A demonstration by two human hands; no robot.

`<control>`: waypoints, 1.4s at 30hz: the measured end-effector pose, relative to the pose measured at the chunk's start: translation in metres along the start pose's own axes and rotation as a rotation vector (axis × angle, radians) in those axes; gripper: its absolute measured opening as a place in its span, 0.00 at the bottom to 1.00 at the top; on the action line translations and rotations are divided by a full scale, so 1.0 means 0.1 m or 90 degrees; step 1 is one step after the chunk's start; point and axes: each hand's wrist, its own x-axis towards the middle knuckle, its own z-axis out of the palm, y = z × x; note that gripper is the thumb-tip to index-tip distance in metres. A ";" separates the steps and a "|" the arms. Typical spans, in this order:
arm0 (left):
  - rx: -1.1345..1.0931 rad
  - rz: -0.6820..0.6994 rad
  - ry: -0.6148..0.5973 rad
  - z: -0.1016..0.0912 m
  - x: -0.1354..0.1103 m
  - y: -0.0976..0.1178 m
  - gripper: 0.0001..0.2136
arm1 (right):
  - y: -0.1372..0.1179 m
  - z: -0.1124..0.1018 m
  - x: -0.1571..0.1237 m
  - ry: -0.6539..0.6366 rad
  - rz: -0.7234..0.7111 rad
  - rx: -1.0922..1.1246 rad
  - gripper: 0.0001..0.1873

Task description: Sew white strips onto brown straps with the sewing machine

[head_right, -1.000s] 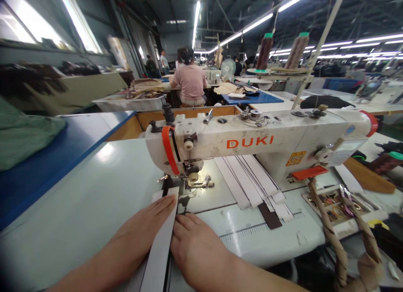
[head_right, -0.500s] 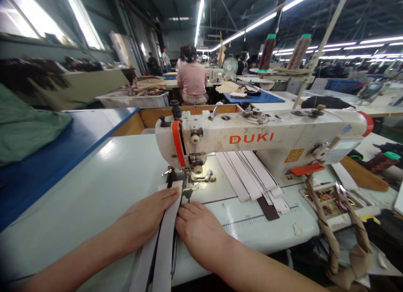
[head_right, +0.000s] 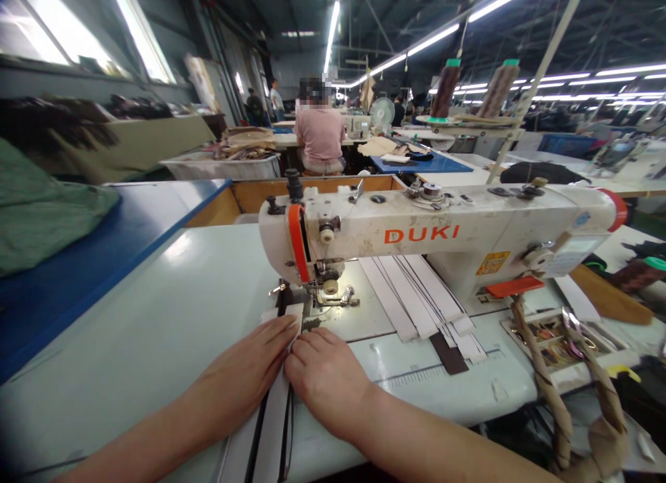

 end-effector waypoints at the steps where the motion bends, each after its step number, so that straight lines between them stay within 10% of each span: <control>1: 0.002 0.000 0.006 0.00 0.00 0.01 0.21 | 0.01 0.00 0.00 0.003 -0.013 -0.003 0.05; 42: 0.027 0.037 0.127 0.13 0.32 -0.04 0.19 | 0.40 -0.02 0.04 -0.016 -0.045 0.017 0.08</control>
